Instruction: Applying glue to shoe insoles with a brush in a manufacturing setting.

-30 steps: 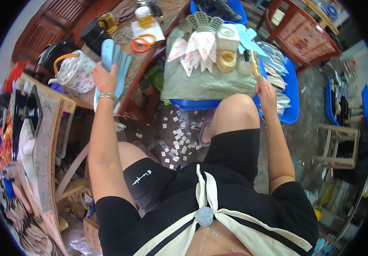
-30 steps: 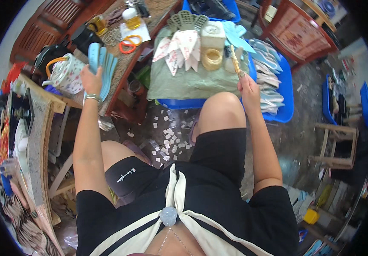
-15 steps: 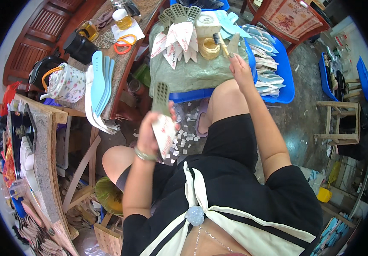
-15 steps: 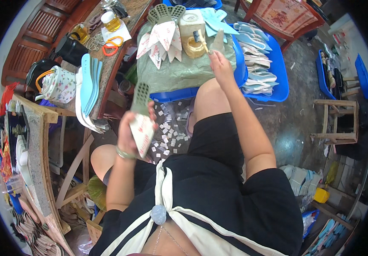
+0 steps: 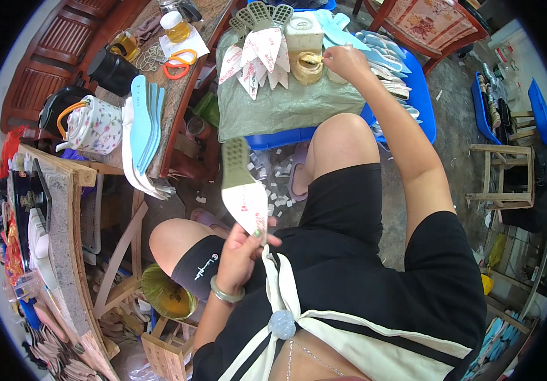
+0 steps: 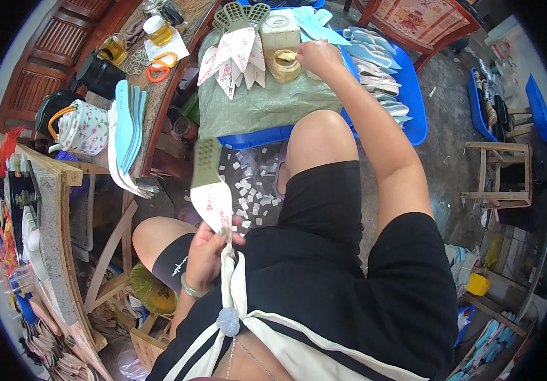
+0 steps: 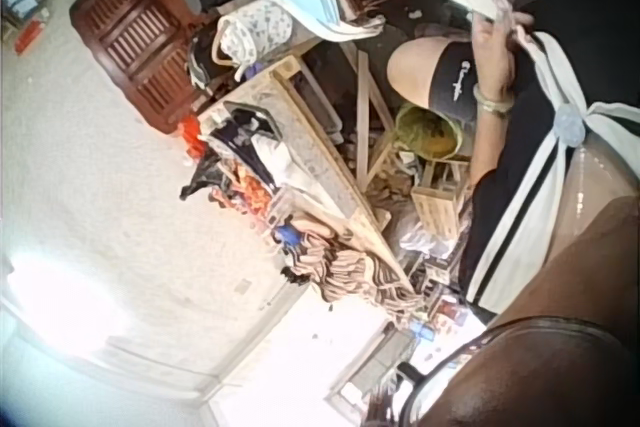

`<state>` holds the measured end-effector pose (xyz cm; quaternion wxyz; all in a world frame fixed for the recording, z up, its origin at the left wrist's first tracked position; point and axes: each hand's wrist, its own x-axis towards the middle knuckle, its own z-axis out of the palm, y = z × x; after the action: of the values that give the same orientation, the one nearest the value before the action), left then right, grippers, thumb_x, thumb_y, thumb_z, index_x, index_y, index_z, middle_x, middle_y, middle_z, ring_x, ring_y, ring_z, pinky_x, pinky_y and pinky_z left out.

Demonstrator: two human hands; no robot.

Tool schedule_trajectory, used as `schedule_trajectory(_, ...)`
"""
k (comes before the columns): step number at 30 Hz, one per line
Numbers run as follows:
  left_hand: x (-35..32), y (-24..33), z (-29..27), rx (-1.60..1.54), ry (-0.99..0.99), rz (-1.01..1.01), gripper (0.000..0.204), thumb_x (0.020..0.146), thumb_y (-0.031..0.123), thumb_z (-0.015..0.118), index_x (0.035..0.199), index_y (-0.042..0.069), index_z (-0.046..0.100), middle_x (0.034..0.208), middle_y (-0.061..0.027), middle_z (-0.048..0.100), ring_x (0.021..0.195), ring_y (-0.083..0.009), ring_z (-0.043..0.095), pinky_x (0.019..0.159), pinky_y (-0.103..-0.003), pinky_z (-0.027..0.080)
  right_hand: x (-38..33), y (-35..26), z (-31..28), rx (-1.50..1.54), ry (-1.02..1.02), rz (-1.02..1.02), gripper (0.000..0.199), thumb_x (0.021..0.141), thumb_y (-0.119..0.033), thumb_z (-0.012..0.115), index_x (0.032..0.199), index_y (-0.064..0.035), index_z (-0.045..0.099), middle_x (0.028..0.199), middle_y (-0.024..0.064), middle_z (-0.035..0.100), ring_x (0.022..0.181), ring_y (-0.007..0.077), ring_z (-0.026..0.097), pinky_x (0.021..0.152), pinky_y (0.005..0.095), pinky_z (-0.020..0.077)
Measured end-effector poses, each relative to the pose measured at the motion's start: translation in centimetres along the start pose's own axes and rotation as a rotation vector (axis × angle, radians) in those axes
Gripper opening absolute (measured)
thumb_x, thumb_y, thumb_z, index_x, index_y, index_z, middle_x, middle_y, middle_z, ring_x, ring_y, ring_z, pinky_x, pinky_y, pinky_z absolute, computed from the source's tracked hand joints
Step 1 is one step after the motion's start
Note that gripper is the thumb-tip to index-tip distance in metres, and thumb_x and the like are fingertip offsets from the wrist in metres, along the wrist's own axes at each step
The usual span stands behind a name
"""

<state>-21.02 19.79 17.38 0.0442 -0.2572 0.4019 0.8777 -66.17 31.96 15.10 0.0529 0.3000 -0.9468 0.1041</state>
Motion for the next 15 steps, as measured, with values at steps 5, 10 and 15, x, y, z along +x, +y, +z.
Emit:
schedule_trajectory(5,1.5,0.7,-2.1,0.234,0.047,0.173,0.036,0.092,0.007,0.045,0.127,0.005,0.038,0.119,-0.0147,0.056,0.085,-0.0158,0.062,0.062,-0.023,0.049,1.2,-0.4,0.2,-0.066,-0.083,-0.068,0.021,0.078,-0.029,0.060,0.088,-0.0151,0.071,0.085,0.0117,0.069,0.083,0.0303,0.065,0.074,0.0422,0.0517)
schedule_trajectory(10,2.2,1.2,-1.6,-0.033,0.073,0.264,0.039,0.087,0.001,0.042,0.125,0.009,0.037,0.112,-0.0141,0.058,0.083,-0.0151,0.062,0.064,-0.028,0.051,0.8,-0.8,0.0,-0.039,-0.086,-0.021,0.021,0.077,-0.030,0.060,0.089,-0.0160,0.071,0.086,0.0111,0.069,0.083,0.0303,0.065,0.074,0.0425,0.0517)
schedule_trajectory(15,4.0,0.6,-2.0,-0.056,0.083,0.386,0.027,0.095,0.018,0.051,0.119,0.009,0.042,0.102,-0.0081,0.060,0.069,-0.0156,0.061,0.056,-0.023,0.049,0.5,-0.9,0.7,-0.053,-0.061,-0.013,0.022,0.078,-0.032,0.061,0.089,-0.0156,0.071,0.086,0.0114,0.069,0.083,0.0300,0.066,0.074,0.0426,0.0518)
